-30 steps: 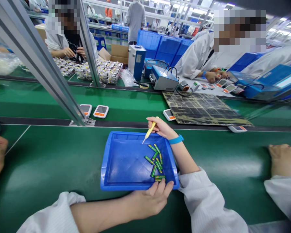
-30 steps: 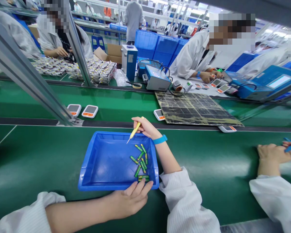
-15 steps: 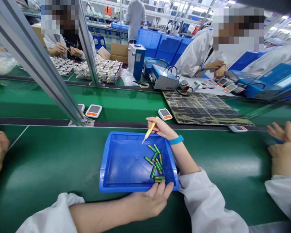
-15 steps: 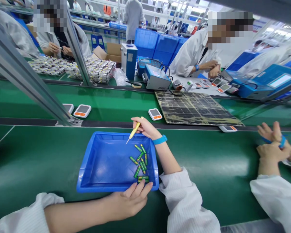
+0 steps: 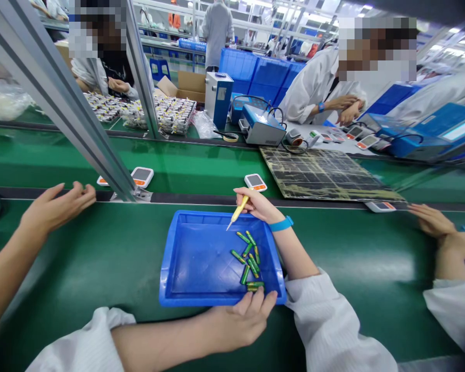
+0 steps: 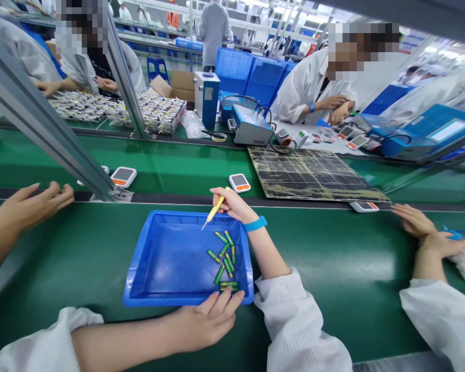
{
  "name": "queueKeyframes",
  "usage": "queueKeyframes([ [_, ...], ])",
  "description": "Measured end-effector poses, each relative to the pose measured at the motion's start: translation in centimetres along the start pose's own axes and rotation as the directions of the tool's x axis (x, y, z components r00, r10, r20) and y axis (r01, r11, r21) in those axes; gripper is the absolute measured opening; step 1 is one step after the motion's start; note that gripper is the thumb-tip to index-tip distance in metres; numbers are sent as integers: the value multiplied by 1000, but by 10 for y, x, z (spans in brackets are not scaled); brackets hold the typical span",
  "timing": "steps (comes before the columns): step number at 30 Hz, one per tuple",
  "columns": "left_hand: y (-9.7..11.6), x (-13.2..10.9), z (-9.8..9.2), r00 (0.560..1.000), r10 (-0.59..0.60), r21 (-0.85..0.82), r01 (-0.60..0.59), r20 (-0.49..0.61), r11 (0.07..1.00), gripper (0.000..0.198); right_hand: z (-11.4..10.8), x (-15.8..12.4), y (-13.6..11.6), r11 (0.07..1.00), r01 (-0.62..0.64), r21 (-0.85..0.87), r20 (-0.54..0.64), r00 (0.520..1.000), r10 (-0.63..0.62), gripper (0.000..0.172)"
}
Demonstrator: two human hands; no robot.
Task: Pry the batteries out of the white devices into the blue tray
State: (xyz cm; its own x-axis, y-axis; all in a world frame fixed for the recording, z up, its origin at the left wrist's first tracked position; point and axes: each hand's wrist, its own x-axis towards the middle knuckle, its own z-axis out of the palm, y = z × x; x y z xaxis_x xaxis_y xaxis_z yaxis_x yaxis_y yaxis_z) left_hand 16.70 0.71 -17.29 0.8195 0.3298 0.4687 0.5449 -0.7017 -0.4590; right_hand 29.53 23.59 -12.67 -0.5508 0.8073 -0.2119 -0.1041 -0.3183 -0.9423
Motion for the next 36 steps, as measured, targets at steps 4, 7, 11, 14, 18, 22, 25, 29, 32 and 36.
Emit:
queueKeyframes([
  [4,-4,1,-5,998,14,49,-17,61,999,37,1,0,0,1000,0,9,-5,1000,0,37],
  [7,-1,0,-2,1000,-6,-3,6,11,1000,32,1,0,0,1000,-4,10,-8,1000,4,37],
  [11,5,-1,4,1000,-30,-37,29,-9,999,30,1,0,-1,1000,-10,8,-12,1000,10,38],
  [14,6,-2,4,999,-31,-21,30,-16,999,31,1,-1,-1,1000,-6,4,-16,1000,6,37],
  [18,3,-2,-1,998,-8,46,5,65,999,36,2,-1,-1,1000,3,5,-19,1000,-3,36],
  [22,2,-1,0,999,-2,9,1,34,1000,34,2,0,-1,1000,8,13,-16,1000,-8,36],
  [25,3,-1,3,999,-25,-81,23,-31,996,28,2,0,0,1000,7,6,-18,1000,-7,36],
  [29,2,0,4,999,-7,-126,0,-52,992,24,2,0,0,1000,14,-10,-20,1000,-14,37],
  [32,0,1,3,999,-6,-139,-1,-53,990,24,2,-1,-1,999,28,-33,-22,999,-29,37],
  [36,0,1,3,999,-4,-145,-3,-47,989,24,2,-2,-2,999,27,-47,-12,1000,-28,37],
])
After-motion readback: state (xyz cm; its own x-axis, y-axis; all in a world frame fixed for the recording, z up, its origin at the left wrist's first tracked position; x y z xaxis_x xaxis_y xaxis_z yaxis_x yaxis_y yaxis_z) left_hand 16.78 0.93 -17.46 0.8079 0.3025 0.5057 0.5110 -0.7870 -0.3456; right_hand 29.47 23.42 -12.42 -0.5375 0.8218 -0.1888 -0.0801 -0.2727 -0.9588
